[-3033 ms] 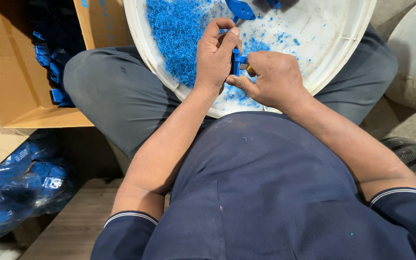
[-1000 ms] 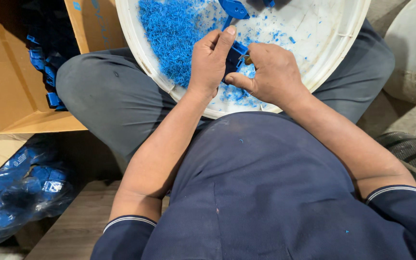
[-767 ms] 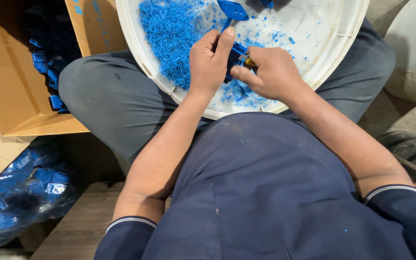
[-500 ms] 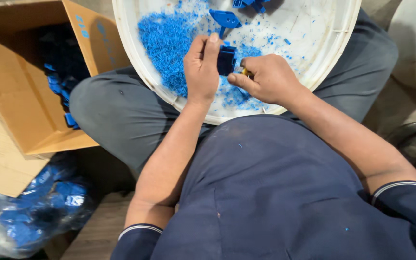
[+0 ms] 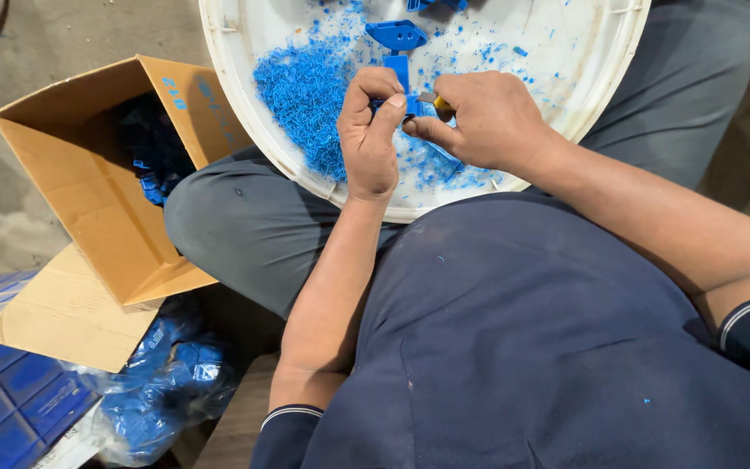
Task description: The person picks up blue plastic components one by one and uses a small tool to scrape and clean the internal surfaces and edges, then places the finished parts into a container.
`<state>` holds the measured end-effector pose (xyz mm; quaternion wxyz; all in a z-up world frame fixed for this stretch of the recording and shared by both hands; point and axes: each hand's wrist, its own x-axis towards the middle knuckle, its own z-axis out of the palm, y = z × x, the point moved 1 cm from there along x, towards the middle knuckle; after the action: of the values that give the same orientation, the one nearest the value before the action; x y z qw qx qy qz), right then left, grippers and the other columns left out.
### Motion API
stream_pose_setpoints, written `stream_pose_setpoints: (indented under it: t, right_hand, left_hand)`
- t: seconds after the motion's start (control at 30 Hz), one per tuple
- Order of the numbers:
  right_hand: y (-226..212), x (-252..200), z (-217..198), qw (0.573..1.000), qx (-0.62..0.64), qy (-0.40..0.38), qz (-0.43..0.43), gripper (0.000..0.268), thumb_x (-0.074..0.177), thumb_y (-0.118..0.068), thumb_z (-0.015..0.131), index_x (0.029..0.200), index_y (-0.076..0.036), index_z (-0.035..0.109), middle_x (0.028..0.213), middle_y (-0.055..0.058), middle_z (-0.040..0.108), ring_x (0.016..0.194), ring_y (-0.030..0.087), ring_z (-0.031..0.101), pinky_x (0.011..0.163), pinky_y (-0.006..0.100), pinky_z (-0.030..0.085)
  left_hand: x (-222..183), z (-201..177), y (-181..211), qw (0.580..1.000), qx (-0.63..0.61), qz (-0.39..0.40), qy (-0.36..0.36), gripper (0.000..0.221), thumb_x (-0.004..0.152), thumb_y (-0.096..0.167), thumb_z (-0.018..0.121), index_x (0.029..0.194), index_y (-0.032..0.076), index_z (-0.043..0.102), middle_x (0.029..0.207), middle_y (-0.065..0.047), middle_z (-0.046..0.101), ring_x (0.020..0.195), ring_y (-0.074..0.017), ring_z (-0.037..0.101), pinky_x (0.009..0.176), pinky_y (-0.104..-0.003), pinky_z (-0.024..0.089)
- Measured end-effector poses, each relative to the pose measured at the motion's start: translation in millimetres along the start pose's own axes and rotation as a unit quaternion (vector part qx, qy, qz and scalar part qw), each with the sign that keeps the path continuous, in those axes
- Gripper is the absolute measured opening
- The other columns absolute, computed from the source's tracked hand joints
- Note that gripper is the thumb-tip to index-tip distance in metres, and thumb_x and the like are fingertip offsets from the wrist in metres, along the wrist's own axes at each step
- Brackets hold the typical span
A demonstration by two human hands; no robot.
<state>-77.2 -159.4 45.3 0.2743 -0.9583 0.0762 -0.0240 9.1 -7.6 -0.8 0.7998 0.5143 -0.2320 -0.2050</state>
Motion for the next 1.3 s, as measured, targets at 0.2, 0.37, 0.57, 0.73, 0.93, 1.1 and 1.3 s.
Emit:
stream_pose_setpoints:
  t: [0.2, 0.37, 0.57, 0.73, 0.93, 1.1, 1.3]
  right_hand:
    - [1.5, -0.2, 1.3, 1.000, -0.024, -0.005, 0.001, 0.061, 0.098, -0.061, 0.069, 0.075, -0.005, 0.063, 0.064, 0.012, 0.062, 0.060, 0.037, 0.062, 0.054, 0.046, 0.046]
    - [-2.7, -1.3, 0.9, 1.000, -0.014, -0.010, 0.007, 0.056, 0.100, -0.057, 0.068, 0.074, -0.007, 0.066, 0.063, 0.010, 0.064, 0.056, 0.032, 0.062, 0.052, 0.045, 0.046]
    - [-2.8, -3.1, -1.3, 0.998, -0.041, 0.016, -0.035, 0.053, 0.099, -0.053, 0.072, 0.072, -0.008, 0.067, 0.064, 0.009, 0.064, 0.056, 0.030, 0.062, 0.051, 0.043, 0.046]
    - [2.6, -6.6, 0.7, 0.998, -0.013, 0.049, -0.033, 0.050, 0.096, -0.052, 0.079, 0.085, -0.005, 0.067, 0.071, 0.009, 0.063, 0.064, 0.030, 0.063, 0.058, 0.041, 0.047]
    - [1.3, -6.5, -4.4, 0.995, 0.031, 0.076, -0.061, 0.058, 0.079, -0.051, 0.092, 0.102, -0.004, 0.067, 0.084, 0.009, 0.064, 0.076, 0.028, 0.064, 0.067, 0.040, 0.051]
    - [-7.5, -4.7, -7.4, 0.995, 0.002, 0.050, -0.085, 0.064, 0.070, -0.055, 0.094, 0.098, -0.005, 0.067, 0.086, 0.009, 0.065, 0.083, 0.031, 0.066, 0.072, 0.042, 0.052]
    - [-11.7, -3.6, -9.4, 0.997, -0.013, 0.009, -0.073, 0.064, 0.071, -0.057, 0.093, 0.094, -0.004, 0.064, 0.090, 0.011, 0.069, 0.086, 0.032, 0.068, 0.073, 0.043, 0.053]
  left_hand:
    - [0.3, 1.1, 0.7, 1.000, 0.003, 0.000, -0.005, 0.008, 0.099, -0.002, 0.058, 0.099, 0.005, 0.054, 0.105, -0.003, 0.053, 0.096, -0.0135, 0.048, 0.091, -0.028, 0.042]
    - [1.0, 2.8, 3.4, 0.999, 0.032, 0.016, -0.010, 0.008, 0.102, 0.001, 0.059, 0.100, 0.006, 0.054, 0.105, -0.002, 0.053, 0.090, -0.0116, 0.048, 0.086, -0.025, 0.043]
    - [0.4, 3.5, 1.5, 1.000, 0.027, 0.011, 0.010, 0.006, 0.104, 0.005, 0.060, 0.103, 0.006, 0.054, 0.106, -0.001, 0.054, 0.094, -0.0110, 0.047, 0.088, -0.026, 0.043]
    - [-2.1, -0.4, -1.6, 1.000, 0.001, 0.007, 0.020, 0.006, 0.107, 0.008, 0.060, 0.105, 0.007, 0.055, 0.106, 0.000, 0.054, 0.092, -0.0088, 0.045, 0.086, -0.025, 0.041]
    - [0.0, -0.8, -11.2, 0.995, 0.028, -0.027, 0.087, 0.021, 0.109, 0.024, 0.063, 0.097, 0.007, 0.060, 0.088, 0.005, 0.054, 0.081, -0.0052, 0.043, 0.074, -0.024, 0.039]
    - [1.1, -4.3, -19.1, 0.990, 0.060, -0.067, 0.110, 0.034, 0.106, 0.034, 0.067, 0.086, 0.007, 0.061, 0.076, 0.008, 0.047, 0.071, -0.0032, 0.036, 0.062, -0.024, 0.029]
    - [0.8, -2.2, -16.2, 0.985, 0.104, -0.082, 0.109, 0.039, 0.103, 0.041, 0.067, 0.083, 0.007, 0.062, 0.072, 0.008, 0.048, 0.068, -0.0030, 0.036, 0.058, -0.024, 0.029]
